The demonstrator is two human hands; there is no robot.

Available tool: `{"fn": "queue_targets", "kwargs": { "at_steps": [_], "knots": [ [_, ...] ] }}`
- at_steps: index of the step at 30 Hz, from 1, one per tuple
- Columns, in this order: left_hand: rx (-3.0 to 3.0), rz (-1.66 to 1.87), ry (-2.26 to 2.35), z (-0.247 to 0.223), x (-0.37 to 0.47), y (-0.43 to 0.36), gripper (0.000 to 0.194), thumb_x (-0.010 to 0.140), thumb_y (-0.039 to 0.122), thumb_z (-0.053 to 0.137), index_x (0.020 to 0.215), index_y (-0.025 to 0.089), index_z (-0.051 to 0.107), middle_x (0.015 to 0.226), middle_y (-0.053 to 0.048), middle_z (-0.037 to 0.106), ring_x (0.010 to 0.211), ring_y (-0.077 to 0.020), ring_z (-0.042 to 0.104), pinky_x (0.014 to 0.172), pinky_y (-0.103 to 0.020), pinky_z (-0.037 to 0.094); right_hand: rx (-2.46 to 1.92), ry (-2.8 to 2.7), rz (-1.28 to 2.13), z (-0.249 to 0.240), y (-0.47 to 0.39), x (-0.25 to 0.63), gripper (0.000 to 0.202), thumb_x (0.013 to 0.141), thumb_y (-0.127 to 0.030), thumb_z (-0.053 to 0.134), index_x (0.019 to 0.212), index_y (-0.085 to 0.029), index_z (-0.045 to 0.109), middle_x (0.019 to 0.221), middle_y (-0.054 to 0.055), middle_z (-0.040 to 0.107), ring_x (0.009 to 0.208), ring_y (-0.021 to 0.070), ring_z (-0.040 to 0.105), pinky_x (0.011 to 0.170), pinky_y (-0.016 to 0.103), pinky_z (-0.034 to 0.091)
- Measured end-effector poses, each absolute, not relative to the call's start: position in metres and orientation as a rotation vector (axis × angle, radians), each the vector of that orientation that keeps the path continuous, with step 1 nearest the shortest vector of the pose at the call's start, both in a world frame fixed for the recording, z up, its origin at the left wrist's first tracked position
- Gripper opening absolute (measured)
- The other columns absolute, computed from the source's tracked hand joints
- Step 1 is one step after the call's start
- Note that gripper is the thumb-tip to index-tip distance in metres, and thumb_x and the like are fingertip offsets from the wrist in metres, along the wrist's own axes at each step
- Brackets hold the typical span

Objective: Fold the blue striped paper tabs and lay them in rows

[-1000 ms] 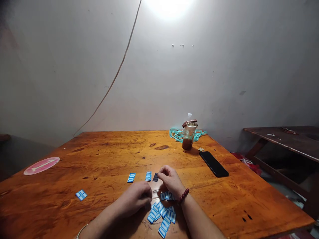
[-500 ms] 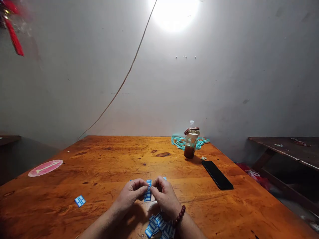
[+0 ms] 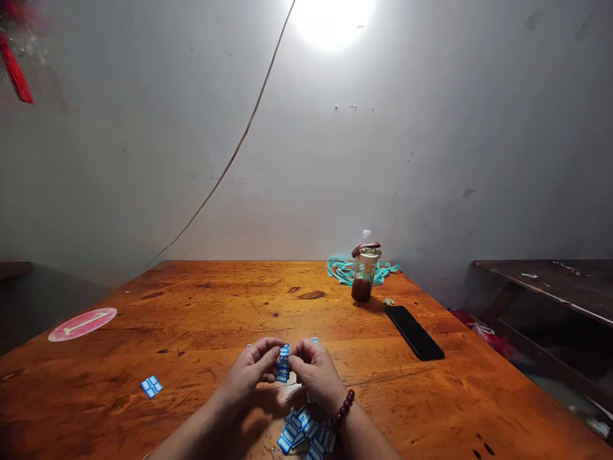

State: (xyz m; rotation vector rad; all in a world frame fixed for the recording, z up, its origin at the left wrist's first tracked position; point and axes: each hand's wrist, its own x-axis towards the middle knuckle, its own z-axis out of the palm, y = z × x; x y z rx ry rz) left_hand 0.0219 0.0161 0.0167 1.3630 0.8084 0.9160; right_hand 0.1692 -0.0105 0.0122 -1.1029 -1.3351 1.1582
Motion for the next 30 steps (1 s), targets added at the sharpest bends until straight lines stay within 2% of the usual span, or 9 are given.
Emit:
{"fn": "queue_targets", "kwargs": {
  "at_steps": [2,4,15,19,22,25,27,30],
  "knots": [
    [1.366,0.862,0.812,0.014,0.022,0.017,0.030,0.066,0.041,0.061,0.075,0.012,0.057,0.061,0.001,0.053,0.052,-0.0078,0.045,0.048,-0.019,0.035,-1.116,-1.339,1.114,0.012,-0.010,0.170,0.015,0.070,-0.029,0.055,0.066,-0.015,0.049,0.052,-0.006,0.042,0.041,0.0039,0.034,0.038,0.015,0.027],
    [1.381,0.854,0.802,0.013,0.022,0.017,0.027,0.064,0.039,0.063,0.069,0.012,0.058,0.058,0.001,0.054,0.051,-0.0079,0.045,0.049,-0.019,0.034,-1.123,-1.355,1.088,0.012,-0.011,0.170,0.017,0.070,-0.031,0.055,0.065,-0.016,0.049,0.053,-0.005,0.042,0.043,0.0043,0.035,0.038,0.015,0.028],
    [1.454,0.852,0.831,0.022,0.021,0.016,0.020,0.066,0.033,0.060,0.067,0.012,0.060,0.059,0.001,0.056,0.052,-0.0088,0.046,0.050,-0.020,0.035,-1.215,-1.531,0.950,0.014,-0.014,0.175,0.028,0.080,-0.039,0.044,0.066,-0.016,0.049,0.055,-0.004,0.045,0.046,0.0053,0.039,0.042,0.016,0.031],
    [1.461,0.937,0.881,0.025,0.016,0.019,0.022,0.068,0.035,0.058,0.067,0.013,0.059,0.057,0.001,0.054,0.051,-0.0089,0.045,0.050,-0.020,0.035,-1.310,-1.777,0.970,0.022,-0.018,0.200,0.013,0.071,-0.029,0.057,0.077,-0.017,0.056,0.062,-0.004,0.052,0.055,0.0073,0.045,0.047,0.016,0.032],
    [1.428,0.981,0.909,0.027,0.013,0.022,0.023,0.068,0.036,0.058,0.069,0.013,0.059,0.059,0.000,0.056,0.052,-0.0093,0.046,0.050,-0.021,0.035,-1.454,-1.971,1.056,0.019,-0.020,0.218,0.018,0.060,-0.016,0.061,0.078,-0.018,0.059,0.064,-0.004,0.055,0.054,0.0078,0.045,0.046,0.016,0.030],
    [1.423,0.992,0.910,0.026,0.012,0.023,0.021,0.068,0.034,0.058,0.068,0.013,0.059,0.059,0.001,0.057,0.052,-0.0091,0.046,0.050,-0.020,0.036,-1.552,-2.063,0.889,0.012,-0.019,0.226,0.021,0.051,-0.009,0.062,0.070,-0.018,0.061,0.067,-0.003,0.056,0.057,0.0085,0.045,0.047,0.016,0.028],
    [1.439,0.993,0.897,0.024,0.013,0.022,0.020,0.068,0.034,0.058,0.068,0.013,0.059,0.059,0.001,0.057,0.052,-0.0091,0.046,0.051,-0.021,0.037,-1.577,-2.052,0.870,0.008,-0.018,0.226,0.018,0.049,-0.008,0.062,0.064,-0.017,0.060,0.062,-0.004,0.054,0.054,0.0081,0.043,0.045,0.017,0.026],
    [1.448,0.989,0.898,0.021,0.015,0.021,0.021,0.069,0.033,0.058,0.068,0.013,0.059,0.059,0.001,0.056,0.052,-0.0092,0.046,0.050,-0.021,0.037,-1.568,-2.008,0.942,0.008,-0.016,0.222,0.008,0.054,-0.010,0.059,0.059,-0.016,0.058,0.055,-0.004,0.053,0.050,0.0077,0.043,0.044,0.017,0.027]
  ]
}}
